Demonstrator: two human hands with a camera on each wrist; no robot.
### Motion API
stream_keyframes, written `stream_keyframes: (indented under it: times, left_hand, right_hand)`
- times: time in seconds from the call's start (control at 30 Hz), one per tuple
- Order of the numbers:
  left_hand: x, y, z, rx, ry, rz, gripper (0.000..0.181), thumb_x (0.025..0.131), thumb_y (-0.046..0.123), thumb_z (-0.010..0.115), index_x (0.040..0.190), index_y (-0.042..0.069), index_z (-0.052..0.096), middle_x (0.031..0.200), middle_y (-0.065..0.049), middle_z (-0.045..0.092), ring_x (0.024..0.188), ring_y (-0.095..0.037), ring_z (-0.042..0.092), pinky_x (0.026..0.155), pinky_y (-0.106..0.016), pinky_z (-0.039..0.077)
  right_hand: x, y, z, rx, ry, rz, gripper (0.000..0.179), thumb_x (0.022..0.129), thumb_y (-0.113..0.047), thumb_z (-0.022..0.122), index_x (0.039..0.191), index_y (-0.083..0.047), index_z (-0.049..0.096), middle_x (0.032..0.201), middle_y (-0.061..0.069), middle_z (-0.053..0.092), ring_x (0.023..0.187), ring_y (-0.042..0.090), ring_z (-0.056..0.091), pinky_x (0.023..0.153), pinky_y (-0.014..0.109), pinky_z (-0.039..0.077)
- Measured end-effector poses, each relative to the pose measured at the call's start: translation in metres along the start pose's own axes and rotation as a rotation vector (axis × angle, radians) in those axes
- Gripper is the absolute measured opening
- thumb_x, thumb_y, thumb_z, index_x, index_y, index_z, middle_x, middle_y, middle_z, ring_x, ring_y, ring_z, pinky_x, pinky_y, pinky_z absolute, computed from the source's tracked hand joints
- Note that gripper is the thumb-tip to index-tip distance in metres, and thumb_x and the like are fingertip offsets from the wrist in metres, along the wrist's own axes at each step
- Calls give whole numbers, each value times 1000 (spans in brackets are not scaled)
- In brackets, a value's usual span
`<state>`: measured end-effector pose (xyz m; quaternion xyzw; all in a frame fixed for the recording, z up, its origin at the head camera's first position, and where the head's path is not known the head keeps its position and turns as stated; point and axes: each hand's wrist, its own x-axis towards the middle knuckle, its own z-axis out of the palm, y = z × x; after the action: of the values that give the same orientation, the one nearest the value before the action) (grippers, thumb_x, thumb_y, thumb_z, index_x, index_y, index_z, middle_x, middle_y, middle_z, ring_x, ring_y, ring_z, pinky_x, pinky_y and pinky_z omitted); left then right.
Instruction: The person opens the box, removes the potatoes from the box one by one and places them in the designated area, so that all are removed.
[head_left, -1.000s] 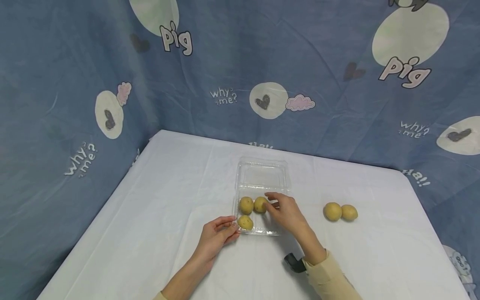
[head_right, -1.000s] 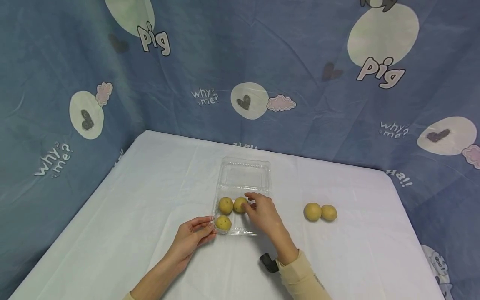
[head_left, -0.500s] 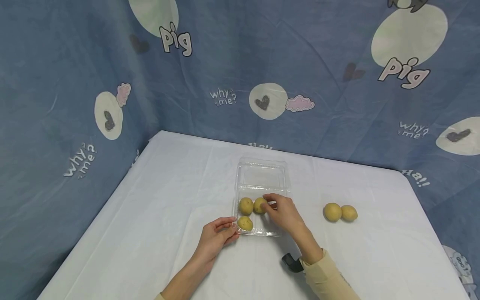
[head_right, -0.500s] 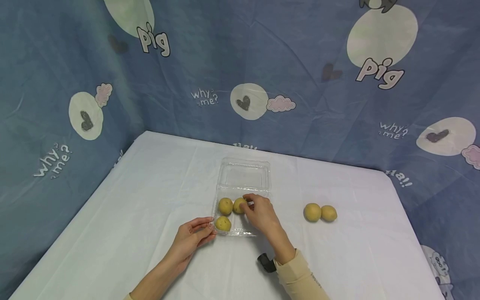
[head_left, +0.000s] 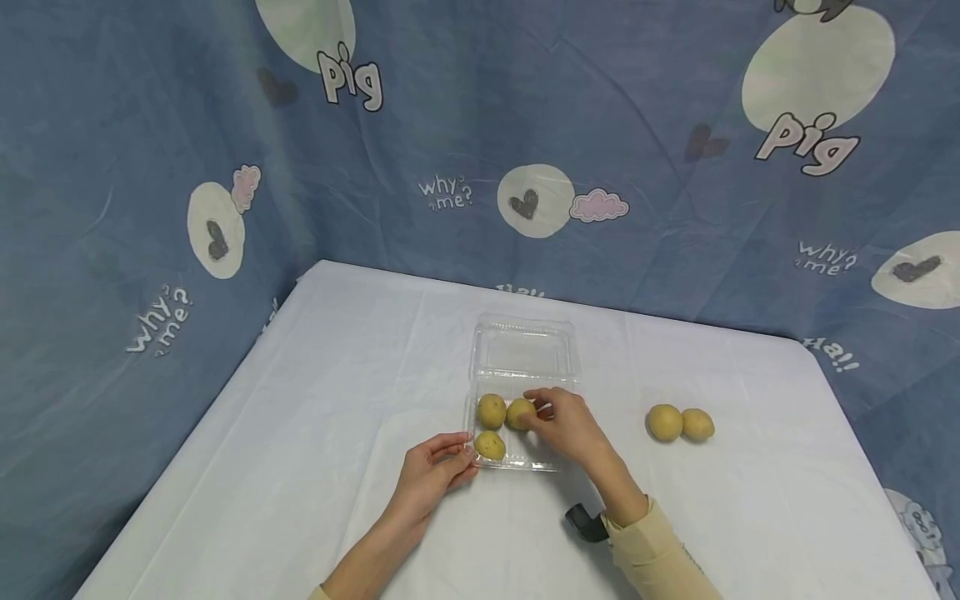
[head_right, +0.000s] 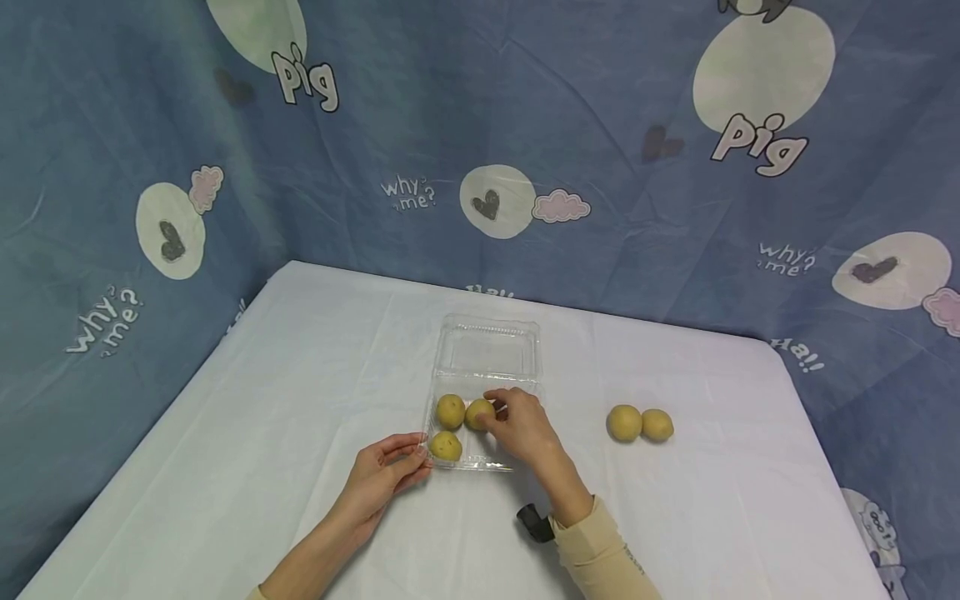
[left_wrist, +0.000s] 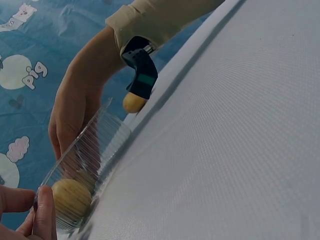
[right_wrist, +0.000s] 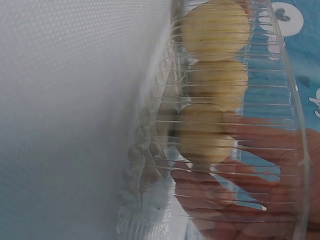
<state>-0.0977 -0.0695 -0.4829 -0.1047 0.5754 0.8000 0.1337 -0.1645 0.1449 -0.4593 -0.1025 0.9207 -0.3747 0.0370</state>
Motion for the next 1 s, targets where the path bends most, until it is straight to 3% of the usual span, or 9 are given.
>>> stream_keyframes:
  times: [0.27, 0.53, 0.8, 1.0]
  left_hand:
    - [1, 1, 0, 2, -12, 6, 36, 90, -3, 66, 122, -15, 54, 97, -12, 61, 81, -16, 68, 79, -25, 60]
    - [1, 0, 0, -12, -10, 9, 35, 90, -4, 65, 122, -15, 54, 96, -9, 59, 81, -15, 68, 78, -24, 60]
    - [1, 2, 1, -10, -1, 2, 36, 90, -4, 65, 123, -15, 54, 96, -9, 59, 81, -15, 68, 78, -25, 60]
    - [0, 1, 0, -6, 1, -5, 36, 90, -3, 66, 123, -14, 55, 98, -10, 60, 82, -16, 68, 79, -25, 60]
  right_hand:
    - [0, 1, -2, 50, -25, 3, 36, 83, -16, 80, 113, -1, 68, 109, 12, 69, 92, 26, 68, 81, 38, 60]
    - [2, 5, -4, 80, -81, -86, 32, 82, -12, 79, 109, -2, 67, 105, 13, 70, 93, 29, 68, 82, 38, 60]
    - [2, 7, -6, 44, -145, -174, 38, 85, -12, 76, 120, 1, 65, 104, 14, 70, 90, 28, 68, 80, 37, 60]
    - [-1, 8, -6, 59, -147, -205, 35, 86, -9, 76, 118, 3, 66, 107, 14, 69, 91, 27, 68, 80, 33, 60]
